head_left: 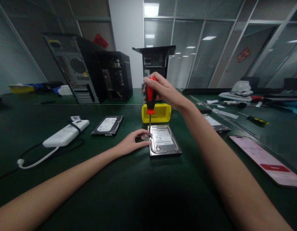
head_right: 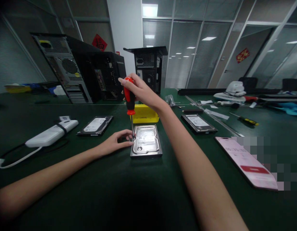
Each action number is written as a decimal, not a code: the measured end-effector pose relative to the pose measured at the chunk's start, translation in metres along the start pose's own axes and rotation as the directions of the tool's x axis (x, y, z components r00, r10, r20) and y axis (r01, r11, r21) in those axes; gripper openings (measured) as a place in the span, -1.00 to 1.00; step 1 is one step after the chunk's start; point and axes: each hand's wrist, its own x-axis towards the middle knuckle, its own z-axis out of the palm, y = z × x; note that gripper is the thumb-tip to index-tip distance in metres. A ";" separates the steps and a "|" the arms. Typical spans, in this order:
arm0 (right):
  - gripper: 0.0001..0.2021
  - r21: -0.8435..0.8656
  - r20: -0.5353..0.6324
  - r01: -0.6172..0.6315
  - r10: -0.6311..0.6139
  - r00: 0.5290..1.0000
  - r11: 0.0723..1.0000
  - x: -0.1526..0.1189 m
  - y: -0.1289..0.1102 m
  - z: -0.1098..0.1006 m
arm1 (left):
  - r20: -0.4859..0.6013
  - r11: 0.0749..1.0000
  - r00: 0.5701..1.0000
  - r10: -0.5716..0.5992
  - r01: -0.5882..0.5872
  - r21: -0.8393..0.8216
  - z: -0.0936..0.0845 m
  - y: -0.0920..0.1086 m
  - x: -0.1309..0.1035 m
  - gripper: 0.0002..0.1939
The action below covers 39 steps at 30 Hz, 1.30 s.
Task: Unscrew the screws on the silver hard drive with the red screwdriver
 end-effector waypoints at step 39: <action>-0.68 -0.130 0.003 0.092 -0.093 0.996 0.987 0.000 -0.007 0.001 | 0.007 1.000 1.000 -0.013 0.013 0.006 -0.001 0.003 -0.001 -0.56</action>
